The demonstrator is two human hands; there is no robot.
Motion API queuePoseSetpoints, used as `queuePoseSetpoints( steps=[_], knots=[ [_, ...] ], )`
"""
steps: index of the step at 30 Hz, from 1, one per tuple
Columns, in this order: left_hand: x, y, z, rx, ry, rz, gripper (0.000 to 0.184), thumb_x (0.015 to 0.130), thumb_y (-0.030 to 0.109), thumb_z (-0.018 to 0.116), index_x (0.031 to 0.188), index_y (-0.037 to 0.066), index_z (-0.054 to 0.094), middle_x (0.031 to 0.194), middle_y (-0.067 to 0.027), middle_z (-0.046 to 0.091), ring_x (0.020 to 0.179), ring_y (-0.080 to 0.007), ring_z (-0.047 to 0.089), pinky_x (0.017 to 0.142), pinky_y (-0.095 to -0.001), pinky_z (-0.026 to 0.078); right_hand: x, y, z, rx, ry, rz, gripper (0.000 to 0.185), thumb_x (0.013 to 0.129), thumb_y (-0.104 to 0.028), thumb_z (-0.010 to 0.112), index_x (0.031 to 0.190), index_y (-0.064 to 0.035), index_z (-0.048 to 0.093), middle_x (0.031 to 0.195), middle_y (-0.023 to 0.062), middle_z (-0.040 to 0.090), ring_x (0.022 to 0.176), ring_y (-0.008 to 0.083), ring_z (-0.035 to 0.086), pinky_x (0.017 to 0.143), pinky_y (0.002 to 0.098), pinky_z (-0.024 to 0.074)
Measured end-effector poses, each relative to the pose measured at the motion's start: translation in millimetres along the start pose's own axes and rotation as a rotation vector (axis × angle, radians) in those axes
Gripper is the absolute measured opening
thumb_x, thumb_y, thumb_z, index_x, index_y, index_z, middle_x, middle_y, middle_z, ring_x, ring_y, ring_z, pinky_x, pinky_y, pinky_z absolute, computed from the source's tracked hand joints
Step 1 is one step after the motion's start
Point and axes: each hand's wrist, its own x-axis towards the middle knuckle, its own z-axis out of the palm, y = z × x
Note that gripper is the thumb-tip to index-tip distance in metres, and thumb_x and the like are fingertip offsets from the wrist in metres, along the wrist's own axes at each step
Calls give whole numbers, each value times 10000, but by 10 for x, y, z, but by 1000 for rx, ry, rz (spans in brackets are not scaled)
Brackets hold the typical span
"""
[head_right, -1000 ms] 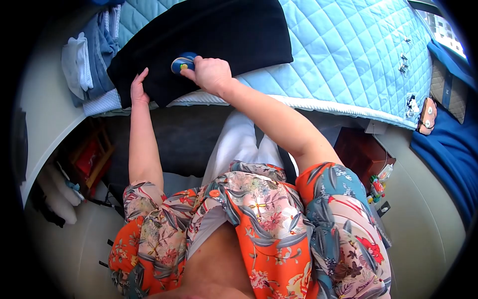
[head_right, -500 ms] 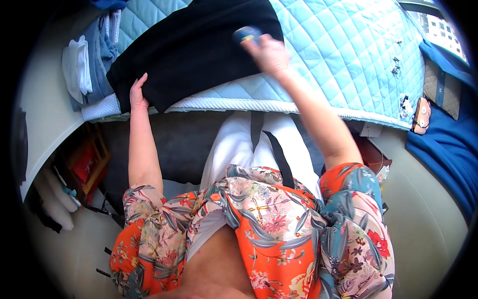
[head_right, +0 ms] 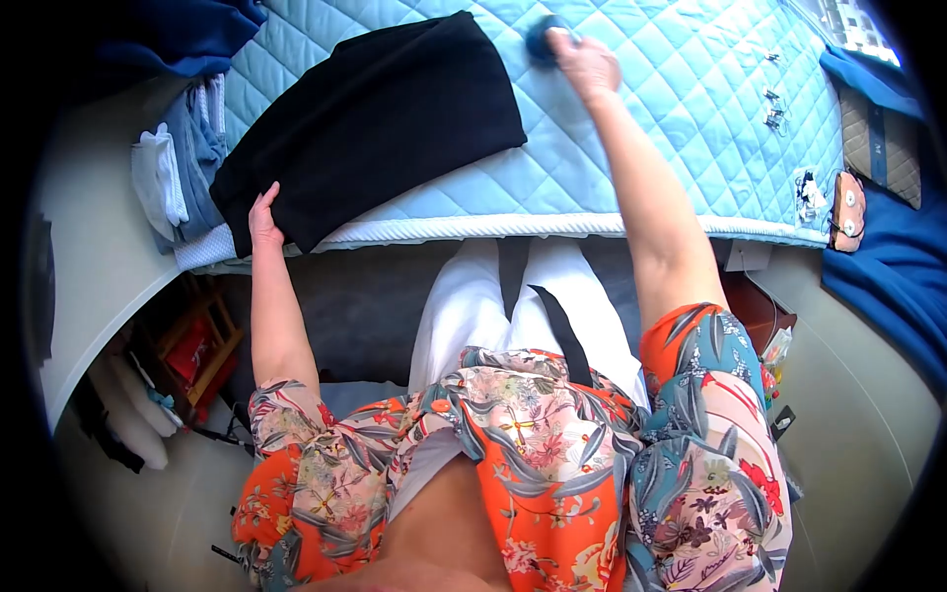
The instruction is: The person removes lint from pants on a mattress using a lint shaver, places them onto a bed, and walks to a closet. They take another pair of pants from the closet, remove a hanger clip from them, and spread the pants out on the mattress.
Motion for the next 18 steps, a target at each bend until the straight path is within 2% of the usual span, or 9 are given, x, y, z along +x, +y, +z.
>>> queuePoseSetpoints(
  steps=[1, 2, 3, 5, 8, 13, 16, 18],
  knots=[
    [-5, 20, 1, 28, 32, 3, 446, 752, 98, 676, 1157, -13, 525, 1082, -119, 586, 970, -238, 571, 865, -333, 453, 14, 256, -111, 404, -270, 317, 645, 793, -621, 486, 755, 7, 629, 748, 140, 624, 600, 209, 602, 582, 342, 477],
    [-15, 46, 7, 56, 64, 5, 446, 754, 100, 675, 1158, -14, 525, 1083, -118, 586, 971, -236, 570, 865, -331, 453, -74, 341, -247, 742, -210, 546, 528, 808, -543, 557, 739, -23, 618, 669, 72, 570, 471, 127, 511, 430, 284, 426],
    [-46, 102, 17, 86, 98, 11, 446, 756, 101, 675, 1159, -14, 525, 1084, -117, 586, 973, -234, 570, 864, -330, 453, -166, 484, -346, 1033, -163, 568, 475, 824, -508, 567, 769, -36, 569, 570, 26, 508, 413, 105, 471, 378, 239, 375],
    [-190, 246, 39, 77, 92, 24, 454, 760, 106, 674, 1168, -16, 516, 1096, -115, 580, 980, -232, 567, 865, -329, 453, -336, 846, -548, 1287, -358, 716, 485, 842, -527, 521, 878, -43, 536, 576, 11, 488, 429, 111, 455, 398, 257, 372],
    [-462, 464, 31, 100, 55, 113, 470, 774, 109, 664, 1190, -23, 491, 1133, -115, 561, 995, -225, 562, 867, -325, 453, -564, 1160, -724, 1609, -479, 749, 444, 828, -517, 523, 880, -76, 525, 589, -10, 474, 449, 118, 444, 438, 275, 355],
    [-986, 846, 158, 168, 47, 277, 428, 786, 94, 647, 1169, -34, 506, 1119, -103, 573, 995, -210, 560, 860, -312, 448, -776, 1293, -965, 1726, -407, 763, 383, 836, -456, 458, 842, -79, 525, 579, -4, 462, 454, 126, 423, 451, 287, 337],
    [-1310, 1159, 547, 199, -1, 355, 375, 797, 78, 623, 1142, -37, 530, 1081, -103, 592, 966, -206, 572, 848, -302, 448, -686, 1552, -1086, 1685, -452, 720, 388, 847, -466, 446, 828, -86, 524, 570, -6, 456, 447, 122, 424, 441, 277, 335],
    [-1601, 1451, 809, 195, -60, 394, 364, 801, 71, 611, 1140, -37, 533, 1073, -112, 594, 951, -210, 580, 843, -302, 452, -689, 1775, -1066, 1612, -443, 787, 402, 834, -493, 455, 799, -99, 526, 549, -16, 449, 428, 116, 428, 414, 276, 334]
  ],
)
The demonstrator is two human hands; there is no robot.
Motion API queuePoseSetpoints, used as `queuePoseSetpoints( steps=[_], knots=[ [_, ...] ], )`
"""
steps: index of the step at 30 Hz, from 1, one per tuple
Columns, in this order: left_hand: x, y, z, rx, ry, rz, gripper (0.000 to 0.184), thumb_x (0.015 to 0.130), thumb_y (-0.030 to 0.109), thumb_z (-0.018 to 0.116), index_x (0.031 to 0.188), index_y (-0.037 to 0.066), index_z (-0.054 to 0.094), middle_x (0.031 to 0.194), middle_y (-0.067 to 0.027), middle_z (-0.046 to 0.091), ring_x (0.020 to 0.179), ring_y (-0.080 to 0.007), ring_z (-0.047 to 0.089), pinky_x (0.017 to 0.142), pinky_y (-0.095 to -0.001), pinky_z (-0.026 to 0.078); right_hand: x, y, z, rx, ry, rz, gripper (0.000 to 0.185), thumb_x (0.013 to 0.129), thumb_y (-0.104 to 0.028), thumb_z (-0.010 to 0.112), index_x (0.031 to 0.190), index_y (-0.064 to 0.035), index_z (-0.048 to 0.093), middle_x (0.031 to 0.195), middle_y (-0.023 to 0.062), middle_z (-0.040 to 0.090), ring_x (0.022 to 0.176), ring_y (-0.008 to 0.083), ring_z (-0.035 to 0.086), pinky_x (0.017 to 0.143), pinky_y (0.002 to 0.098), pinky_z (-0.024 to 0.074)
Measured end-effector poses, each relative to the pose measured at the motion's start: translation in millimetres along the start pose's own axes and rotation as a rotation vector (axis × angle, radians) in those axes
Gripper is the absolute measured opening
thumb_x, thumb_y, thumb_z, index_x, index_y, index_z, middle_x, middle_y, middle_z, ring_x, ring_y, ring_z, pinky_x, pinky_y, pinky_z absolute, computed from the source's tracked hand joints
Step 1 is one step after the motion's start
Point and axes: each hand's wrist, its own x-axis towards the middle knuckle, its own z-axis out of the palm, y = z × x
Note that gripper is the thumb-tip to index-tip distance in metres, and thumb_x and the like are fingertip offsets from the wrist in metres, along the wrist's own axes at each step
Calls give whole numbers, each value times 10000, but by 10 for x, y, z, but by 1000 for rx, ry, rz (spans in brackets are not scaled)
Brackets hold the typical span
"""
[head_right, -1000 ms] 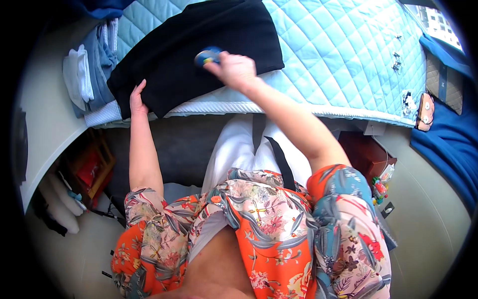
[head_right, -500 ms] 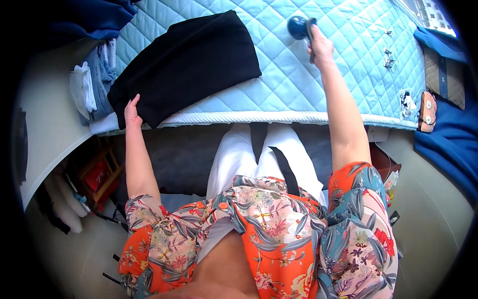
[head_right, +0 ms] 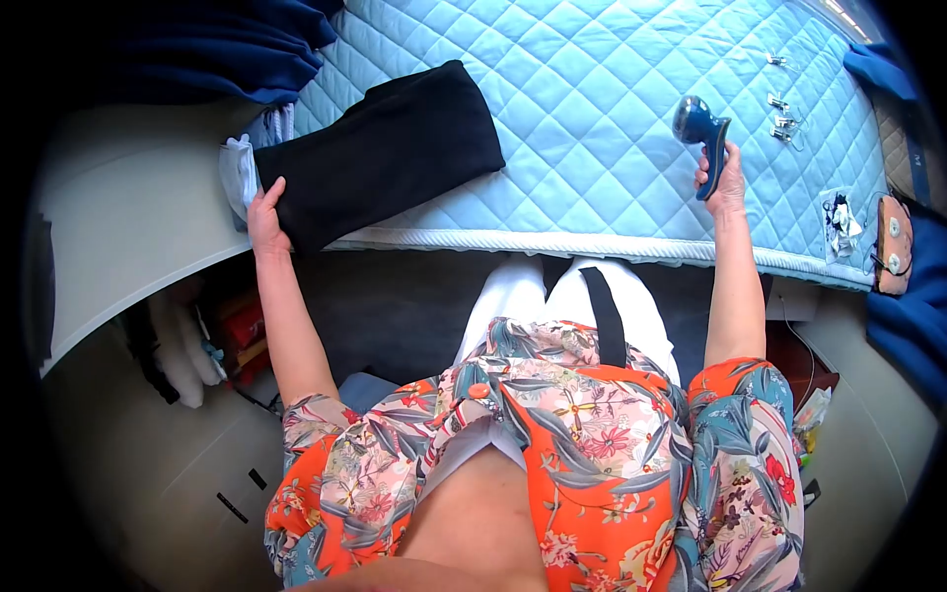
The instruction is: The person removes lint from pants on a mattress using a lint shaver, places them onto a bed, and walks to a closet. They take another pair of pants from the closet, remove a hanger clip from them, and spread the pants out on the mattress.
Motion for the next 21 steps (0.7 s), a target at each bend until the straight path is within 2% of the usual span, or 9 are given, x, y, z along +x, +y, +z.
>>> queuePoseSetpoints(
  steps=[6, 10, 12, 14, 15, 16, 17, 20, 21],
  knots=[
    [-417, 1513, 457, -267, -240, -122, 257, 856, 127, 541, 1045, -46, 564, 1025, -150, 621, 881, -249, 623, 825, -333, 495, 231, 187, -764, -5, 119, 90, 422, 815, -546, 456, 775, -133, 536, 568, -31, 500, 443, 116, 473, 392, 302, 370],
    [-811, 2415, 1055, -124, -430, -87, 278, 903, 163, 475, 1103, -11, 558, 1051, -161, 614, 845, -250, 641, 753, -363, 546, 410, 372, -915, 56, 253, 137, 487, 788, -623, 479, 783, -141, 543, 618, 0, 545, 502, 166, 524, 432, 331, 421],
    [-726, 2690, 1096, -18, -473, 137, 296, 913, 172, 472, 1161, 22, 535, 1074, -154, 604, 892, -233, 636, 760, -370, 550, 367, 373, -811, -16, 319, 108, 513, 802, -617, 469, 837, -116, 571, 697, 25, 580, 573, 189, 583, 453, 361, 438],
    [-659, 3002, 957, 374, -569, 618, 321, 907, 171, 490, 1202, 46, 511, 1086, -137, 599, 938, -226, 624, 801, -366, 536, 300, 307, -592, -124, 397, 73, 513, 809, -598, 481, 896, -102, 583, 768, 51, 591, 595, 195, 598, 443, 366, 431],
    [-652, 3128, 929, 497, -570, 808, 323, 907, 174, 490, 1203, 45, 511, 1088, -137, 598, 940, -227, 623, 804, -367, 534, 355, 313, -647, -237, 423, 76, 520, 804, -586, 490, 954, -96, 578, 808, 72, 605, 641, 219, 610, 483, 396, 445],
    [-660, 3244, 939, 506, -538, 821, 325, 907, 176, 490, 1203, 44, 511, 1089, -138, 597, 943, -228, 621, 807, -368, 531, 448, 348, -754, -351, 448, 80, 535, 799, -575, 500, 1012, -90, 574, 849, 93, 618, 688, 244, 623, 524, 427, 460],
    [-716, 3353, 917, 501, -492, 830, 327, 907, 179, 489, 1203, 43, 511, 1091, -138, 597, 945, -230, 620, 810, -369, 529, 547, 366, -841, -480, 456, 83, 557, 794, -564, 509, 1069, -84, 569, 889, 114, 632, 735, 269, 635, 564, 457, 475],
    [-817, 3570, 931, 370, -390, 730, 332, 906, 186, 489, 1204, 41, 510, 1096, -138, 595, 952, -233, 616, 819, -371, 522, 581, 482, -1160, -1283, 631, -332, 631, 761, -509, 560, 1186, -45, 515, 1042, 177, 611, 948, 325, 598, 766, 492, 457],
    [-857, 3604, 911, 329, -364, 700, 334, 905, 189, 489, 1204, 40, 509, 1097, -138, 594, 954, -234, 614, 821, -372, 519, 142, 251, -821, -1379, 625, -219, 716, 724, -479, 594, 1231, 10, 469, 1131, 229, 563, 1086, 361, 520, 910, 450, 396]
  ],
)
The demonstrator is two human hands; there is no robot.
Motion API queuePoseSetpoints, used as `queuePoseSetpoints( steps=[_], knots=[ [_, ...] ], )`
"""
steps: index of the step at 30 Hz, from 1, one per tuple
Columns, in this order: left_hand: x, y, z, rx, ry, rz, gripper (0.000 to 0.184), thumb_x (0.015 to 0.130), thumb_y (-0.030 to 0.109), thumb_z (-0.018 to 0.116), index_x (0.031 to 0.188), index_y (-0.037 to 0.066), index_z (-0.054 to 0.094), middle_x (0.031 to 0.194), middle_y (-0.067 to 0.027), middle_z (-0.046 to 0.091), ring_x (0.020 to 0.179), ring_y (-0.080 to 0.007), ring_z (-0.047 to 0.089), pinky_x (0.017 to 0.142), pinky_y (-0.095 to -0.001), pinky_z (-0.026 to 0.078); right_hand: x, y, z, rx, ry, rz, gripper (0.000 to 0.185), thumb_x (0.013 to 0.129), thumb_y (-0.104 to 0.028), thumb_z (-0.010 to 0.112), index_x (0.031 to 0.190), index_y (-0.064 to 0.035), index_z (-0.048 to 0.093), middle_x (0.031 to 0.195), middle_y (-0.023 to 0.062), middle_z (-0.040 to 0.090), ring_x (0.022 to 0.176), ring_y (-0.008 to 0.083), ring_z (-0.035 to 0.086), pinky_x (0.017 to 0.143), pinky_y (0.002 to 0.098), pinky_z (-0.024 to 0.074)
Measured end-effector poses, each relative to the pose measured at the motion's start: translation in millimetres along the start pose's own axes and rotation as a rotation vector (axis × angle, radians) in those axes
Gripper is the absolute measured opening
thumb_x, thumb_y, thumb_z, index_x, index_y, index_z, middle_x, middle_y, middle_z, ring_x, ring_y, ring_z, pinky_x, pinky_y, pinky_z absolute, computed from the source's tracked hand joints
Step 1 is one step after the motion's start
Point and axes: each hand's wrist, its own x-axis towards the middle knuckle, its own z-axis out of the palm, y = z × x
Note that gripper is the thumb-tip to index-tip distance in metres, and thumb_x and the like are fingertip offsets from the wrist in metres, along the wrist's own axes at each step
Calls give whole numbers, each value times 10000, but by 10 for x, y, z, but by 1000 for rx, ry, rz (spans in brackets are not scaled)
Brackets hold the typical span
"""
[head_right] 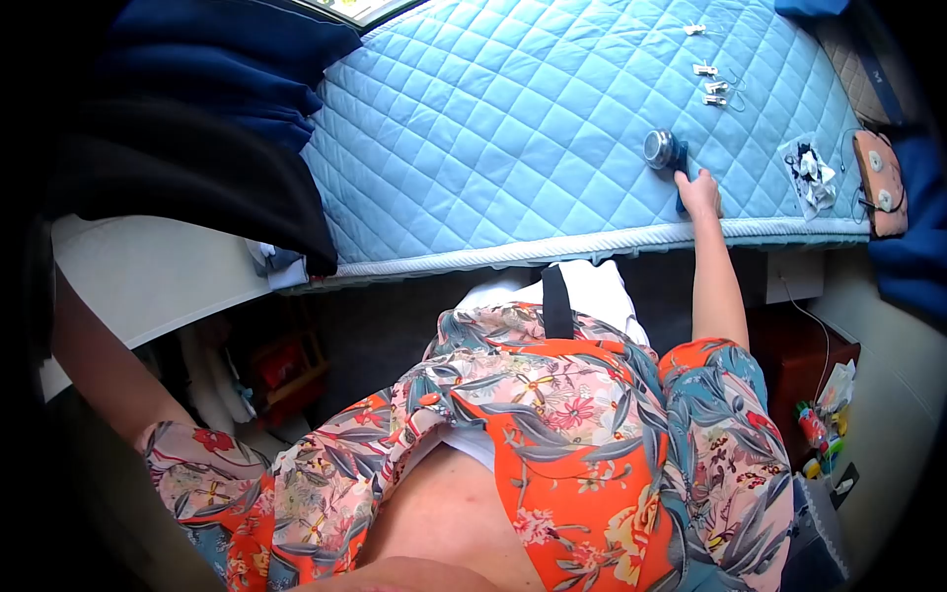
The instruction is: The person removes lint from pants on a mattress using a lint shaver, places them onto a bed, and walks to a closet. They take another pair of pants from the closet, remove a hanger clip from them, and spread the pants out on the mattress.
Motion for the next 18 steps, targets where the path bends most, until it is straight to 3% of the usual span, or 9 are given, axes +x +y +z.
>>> queuePoseSetpoints(
  steps=[1, 3, 4, 6, 8, 11, 13, 15, 18],
  knots=[
    [-8, 45, -44, -33, 32, -28, 336, 905, 191, 489, 1204, 39, 509, 1099, -139, 593, 956, -235, 613, 824, -373, 517, -290, -248, -247, -5, -15, -13, 723, 715, -441, 643, 1221, 43, 460, 1158, 224, 547, 1079, 330, 531, 909, 387, 411],
    [-36, 116, -149, -85, 86, -71, 340, 904, 196, 489, 1205, 38, 509, 1102, -139, 592, 961, -238, 610, 830, -374, 512, -364, -393, -12, 451, -249, -271, 740, 696, -405, 706, 1234, 33, 449, 1184, 208, 532, 1100, 289, 519, 918, 361, 406],
    [-53, 139, -201, -105, 109, -87, 342, 904, 199, 489, 1205, 37, 508, 1103, -139, 591, 963, -239, 609, 833, -375, 510, -670, -723, 48, 398, -233, -377, 762, 684, -378, 744, 1247, 28, 432, 1182, 202, 531, 1094, 258, 520, 912, 348, 408],
    [-121, 164, -302, -139, 145, -114, 346, 903, 204, 488, 1205, 35, 508, 1107, -140, 590, 968, -241, 606, 839, -377, 505, -1448, -1590, -58, 490, -506, -629, 912, 662, -452, 740, 1316, 31, 328, 1276, 227, 442, 1196, 306, 432, 997, 354, 340],
    [-213, 175, -406, -167, 176, -138, 350, 903, 209, 488, 1206, 33, 507, 1110, -140, 588, 972, -243, 603, 845, -378, 500, -1987, -2325, -94, 488, -558, -956, 1015, 618, -483, 748, 1351, 24, 261, 1302, 232, 407, 1236, 355, 370, 1028, 395, 298],
    [-311, 128, -618, -200, 208, -168, 357, 902, 216, 488, 1206, 31, 506, 1114, -141, 586, 979, -247, 599, 853, -380, 493, -2392, -3232, -258, 486, -326, -1130, 1004, 598, -443, 758, 1356, -31, 245, 1263, 218, 440, 1178, 356, 422, 973, 427, 340],
    [-358, 101, -788, -219, 229, -183, 361, 901, 221, 488, 1207, 29, 506, 1117, -141, 585, 984, -249, 596, 859, -382, 488, -2338, -3591, -455, 574, -164, -1097, 807, 644, -372, 733, 1291, -57, 366, 1147, 194, 529, 1055, 352, 512, 882, 435, 409],
    [-419, 65, -904, -234, 247, -203, 366, 901, 226, 487, 1207, 28, 505, 1121, -141, 584, 988, -251, 593, 865, -384, 484, -1956, -3597, -555, 665, 204, -1085, 545, 698, -302, 694, 1165, -91, 509, 927, 160, 611, 851, 342, 589, 735, 413, 472],
    [-500, -76, -1074, -258, 264, -234, 372, 900, 234, 487, 1208, 25, 504, 1125, -142, 581, 995, -255, 589, 873, -386, 476, -1381, -3309, -970, 666, 322, -1055, 267, 772, -217, 639, 1023, -131, 612, 781, 130, 632, 721, 321, 619, 620, 361, 490]
  ],
)
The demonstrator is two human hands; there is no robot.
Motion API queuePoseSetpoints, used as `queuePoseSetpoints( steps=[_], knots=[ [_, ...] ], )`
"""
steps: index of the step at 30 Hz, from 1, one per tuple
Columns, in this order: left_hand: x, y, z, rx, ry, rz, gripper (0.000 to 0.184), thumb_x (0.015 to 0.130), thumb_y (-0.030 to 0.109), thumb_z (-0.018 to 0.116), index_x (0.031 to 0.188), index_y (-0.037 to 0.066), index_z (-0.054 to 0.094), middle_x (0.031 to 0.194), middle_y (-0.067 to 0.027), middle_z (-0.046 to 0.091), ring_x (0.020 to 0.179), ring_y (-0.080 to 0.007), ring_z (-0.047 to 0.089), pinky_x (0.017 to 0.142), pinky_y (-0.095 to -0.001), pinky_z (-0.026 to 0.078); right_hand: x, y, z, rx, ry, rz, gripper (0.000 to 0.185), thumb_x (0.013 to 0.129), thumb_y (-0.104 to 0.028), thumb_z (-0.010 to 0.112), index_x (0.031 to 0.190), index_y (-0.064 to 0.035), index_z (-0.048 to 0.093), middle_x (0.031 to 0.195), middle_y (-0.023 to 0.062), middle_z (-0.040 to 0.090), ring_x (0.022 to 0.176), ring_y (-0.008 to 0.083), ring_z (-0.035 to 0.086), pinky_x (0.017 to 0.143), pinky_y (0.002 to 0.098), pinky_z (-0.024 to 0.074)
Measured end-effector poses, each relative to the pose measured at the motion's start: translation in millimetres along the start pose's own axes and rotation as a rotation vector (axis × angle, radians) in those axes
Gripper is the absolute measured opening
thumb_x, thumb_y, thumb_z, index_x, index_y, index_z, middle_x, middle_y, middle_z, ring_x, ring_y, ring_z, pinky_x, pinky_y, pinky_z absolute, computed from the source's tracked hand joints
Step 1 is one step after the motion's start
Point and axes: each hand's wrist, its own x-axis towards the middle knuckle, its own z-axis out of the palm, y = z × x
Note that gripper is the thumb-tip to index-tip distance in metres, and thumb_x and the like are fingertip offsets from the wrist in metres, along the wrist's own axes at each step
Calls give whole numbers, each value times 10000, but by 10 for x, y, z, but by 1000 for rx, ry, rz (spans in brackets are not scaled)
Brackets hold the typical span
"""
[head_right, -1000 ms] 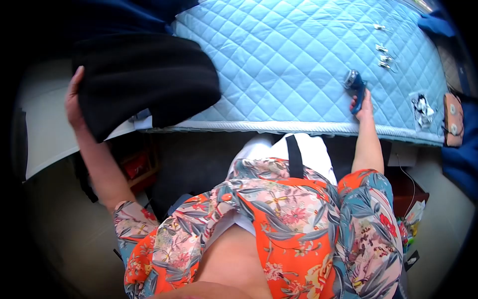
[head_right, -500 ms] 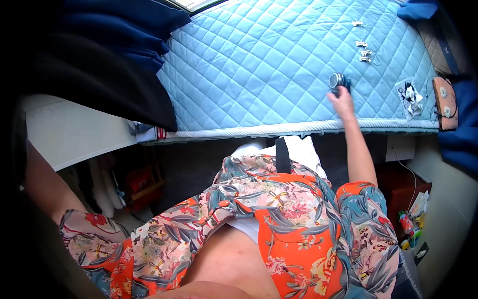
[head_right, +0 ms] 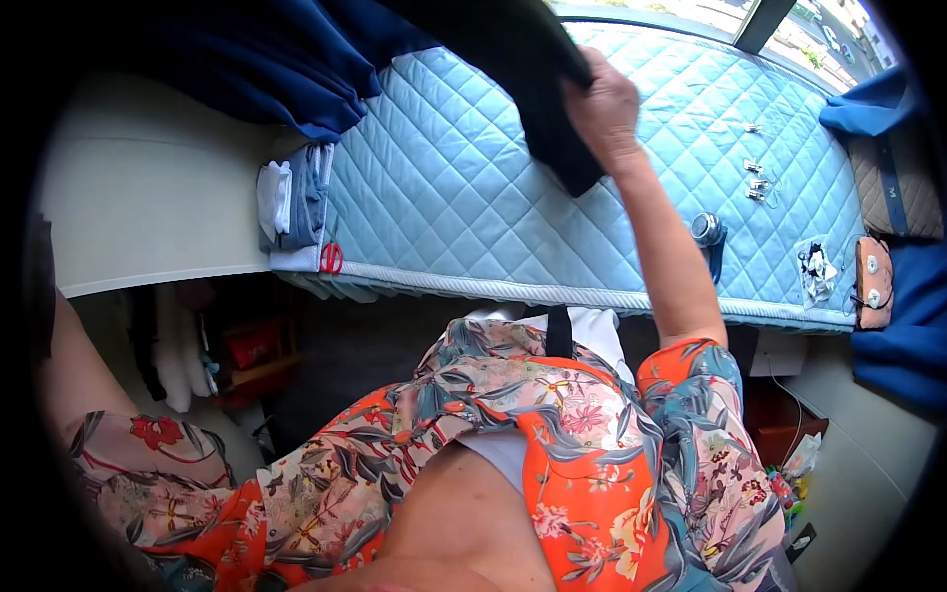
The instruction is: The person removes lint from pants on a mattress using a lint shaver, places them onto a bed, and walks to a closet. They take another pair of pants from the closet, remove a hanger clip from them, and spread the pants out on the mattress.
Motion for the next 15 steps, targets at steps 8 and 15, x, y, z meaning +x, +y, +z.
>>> queuePoseSetpoints(
  steps=[8, 15],
  knots=[
    [480, -577, -777, -3, -2, -100, 391, 897, 253, 486, 1210, 18, 502, 1138, -144, 576, 1013, -264, 578, 896, -392, 457, -352, -225, -107, -142, -174, -95, 391, 691, -5, 575, 1058, -136, 613, 939, 114, 636, 846, 272, 619, 733, 330, 489],
    [363, -1059, -781, -99, -51, -219, 408, 895, 271, 486, 1211, 12, 500, 1149, -145, 571, 1029, -272, 568, 917, -398, 441, -244, 246, 90, -249, -280, 0, 330, 740, 0, 555, 1042, -115, 619, 887, 154, 639, 866, 268, 636, 751, 292, 489]
  ],
)
